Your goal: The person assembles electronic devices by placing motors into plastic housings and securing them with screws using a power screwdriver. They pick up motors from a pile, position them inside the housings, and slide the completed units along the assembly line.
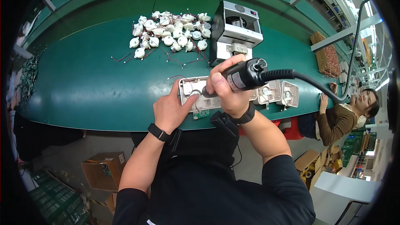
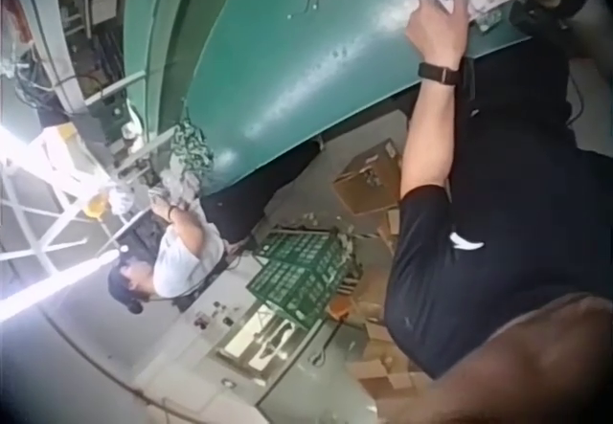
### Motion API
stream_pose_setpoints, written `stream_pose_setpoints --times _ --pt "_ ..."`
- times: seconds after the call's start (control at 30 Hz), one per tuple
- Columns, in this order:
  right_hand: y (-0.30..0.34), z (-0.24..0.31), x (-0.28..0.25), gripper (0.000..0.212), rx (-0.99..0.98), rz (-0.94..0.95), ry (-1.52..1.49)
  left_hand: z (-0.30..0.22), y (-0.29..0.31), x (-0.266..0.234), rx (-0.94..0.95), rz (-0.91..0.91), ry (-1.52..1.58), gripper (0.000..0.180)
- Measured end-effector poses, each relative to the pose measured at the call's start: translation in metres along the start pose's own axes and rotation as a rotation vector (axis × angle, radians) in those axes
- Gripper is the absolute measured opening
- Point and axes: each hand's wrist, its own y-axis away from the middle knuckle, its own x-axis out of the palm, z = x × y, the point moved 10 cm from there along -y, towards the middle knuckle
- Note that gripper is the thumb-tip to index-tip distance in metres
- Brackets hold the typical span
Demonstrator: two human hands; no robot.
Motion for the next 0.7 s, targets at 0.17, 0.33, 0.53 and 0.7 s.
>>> stream_pose_setpoints --times 0.17,0.33,0.53,0.7 --pt "0.003 -0.006 0.008 0.029 0.025 0.006 -0.053 0.0 -0.001 0.002 -0.003 0.039 0.008 0.07" --pt "-0.001 0.015 0.007 0.026 -0.023 0.0 0.058 -0.002 0.002 0.002 0.003 0.042 0.01 0.069" --pt "-0.046 0.064 -0.07 0.023 -0.165 -0.272 -0.057 0.002 0.0 0.006 -0.017 0.016 -0.025 0.071" --pt "-0.076 0.057 -0.094 0.019 -0.198 -0.281 0.141 -0.002 0.0 -0.001 0.012 -0.017 0.011 0.076"
